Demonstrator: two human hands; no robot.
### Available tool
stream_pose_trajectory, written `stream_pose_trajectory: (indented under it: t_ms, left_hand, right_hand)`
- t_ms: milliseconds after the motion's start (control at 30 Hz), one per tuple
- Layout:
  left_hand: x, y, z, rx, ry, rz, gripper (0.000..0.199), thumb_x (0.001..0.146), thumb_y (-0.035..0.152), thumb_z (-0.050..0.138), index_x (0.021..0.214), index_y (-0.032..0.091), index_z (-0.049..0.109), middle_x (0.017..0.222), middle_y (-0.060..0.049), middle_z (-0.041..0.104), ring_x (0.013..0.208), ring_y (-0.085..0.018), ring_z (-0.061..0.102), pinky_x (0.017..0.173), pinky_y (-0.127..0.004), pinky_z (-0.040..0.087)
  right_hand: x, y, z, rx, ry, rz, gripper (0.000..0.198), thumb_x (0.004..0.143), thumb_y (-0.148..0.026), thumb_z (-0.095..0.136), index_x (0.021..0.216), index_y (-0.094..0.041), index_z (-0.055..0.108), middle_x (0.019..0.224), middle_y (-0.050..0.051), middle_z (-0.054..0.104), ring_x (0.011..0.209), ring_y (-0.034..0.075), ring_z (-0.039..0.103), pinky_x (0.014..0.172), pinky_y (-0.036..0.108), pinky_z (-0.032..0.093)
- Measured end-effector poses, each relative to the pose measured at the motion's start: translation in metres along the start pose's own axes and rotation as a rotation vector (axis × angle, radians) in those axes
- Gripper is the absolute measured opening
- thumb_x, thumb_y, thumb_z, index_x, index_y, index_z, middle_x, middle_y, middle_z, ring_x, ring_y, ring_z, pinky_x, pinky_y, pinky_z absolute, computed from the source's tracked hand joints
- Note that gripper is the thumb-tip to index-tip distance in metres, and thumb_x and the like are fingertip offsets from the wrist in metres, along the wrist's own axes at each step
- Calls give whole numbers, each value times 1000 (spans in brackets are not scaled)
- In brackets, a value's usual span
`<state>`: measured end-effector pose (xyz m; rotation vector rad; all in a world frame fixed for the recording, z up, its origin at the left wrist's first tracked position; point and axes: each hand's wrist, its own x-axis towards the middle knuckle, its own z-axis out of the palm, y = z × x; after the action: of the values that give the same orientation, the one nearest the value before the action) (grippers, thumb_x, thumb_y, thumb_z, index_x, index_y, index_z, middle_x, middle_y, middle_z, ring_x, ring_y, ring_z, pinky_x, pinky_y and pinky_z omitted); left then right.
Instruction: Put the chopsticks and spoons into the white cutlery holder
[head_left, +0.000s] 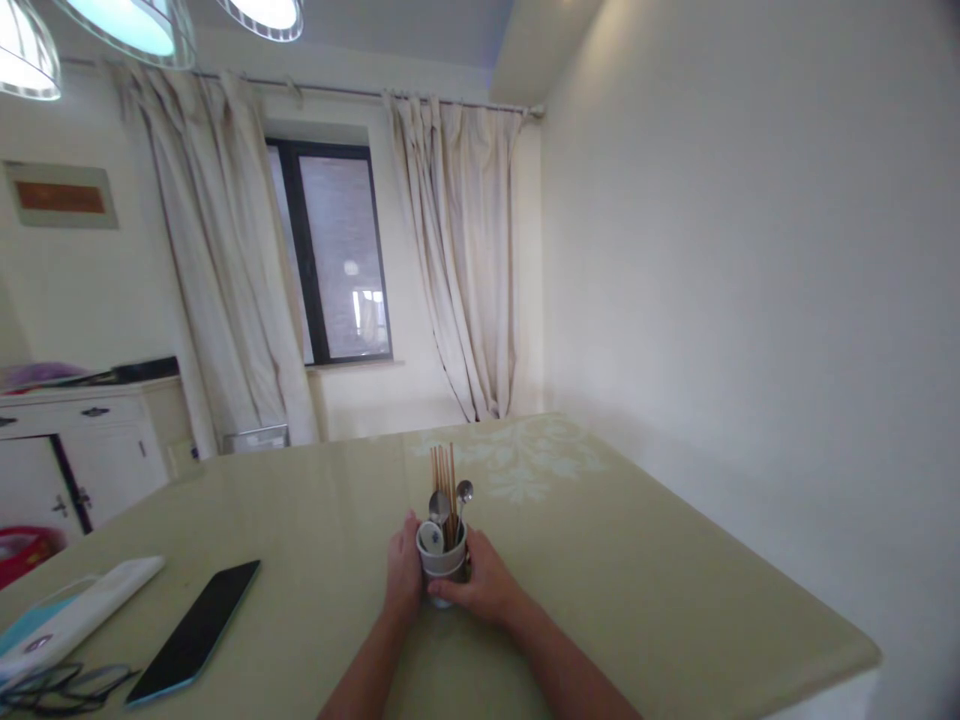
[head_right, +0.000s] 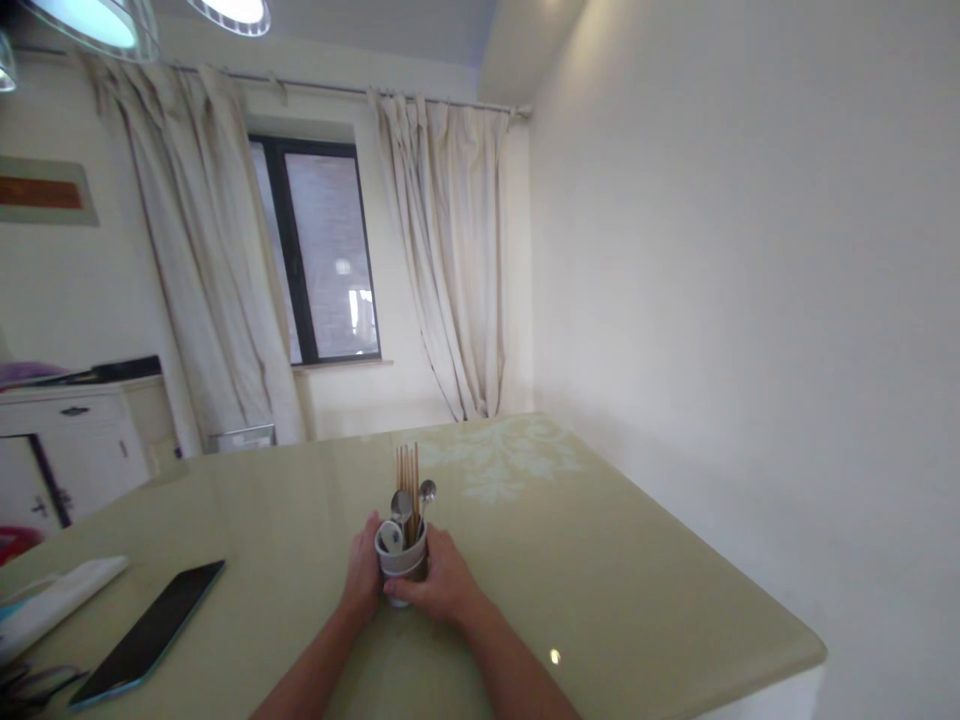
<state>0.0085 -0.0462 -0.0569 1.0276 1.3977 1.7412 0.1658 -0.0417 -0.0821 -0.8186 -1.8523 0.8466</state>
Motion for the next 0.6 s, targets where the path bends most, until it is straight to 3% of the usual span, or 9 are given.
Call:
stream_pose_trajectory:
  t_ms: [333, 500, 600]
  left_hand:
    - [-3, 6, 1, 43, -5, 6, 77, 64, 99, 53, 55, 22, 60, 55, -3, 61, 61, -21, 54, 62, -35, 46]
    - [-5, 7, 0, 41, -7, 1, 74, 68, 95, 54, 57, 22, 61, 57, -4, 61, 62, -22, 56, 63, -35, 45]
    - [-5, 3, 0, 12, -40, 11, 73, 70, 94, 54, 58, 22, 58, 56, -1, 59, 60, -20, 53, 61, -33, 43]
  right_hand:
    - [-1, -2, -1, -50, -5, 36, 79, 67, -43, 95, 138, -22, 66, 127, 12, 72, 119, 37, 63, 105, 53, 49]
    - [1, 1, -1, 42, 21, 52, 95, 59, -58, 98, 140, -22, 63, 133, 14, 68, 122, 38, 62, 104, 50, 50]
    - [4, 1, -5, 103, 109, 67, 95, 69, -76, 84, 141, -20, 59, 135, 16, 67, 117, 35, 65, 97, 46, 53]
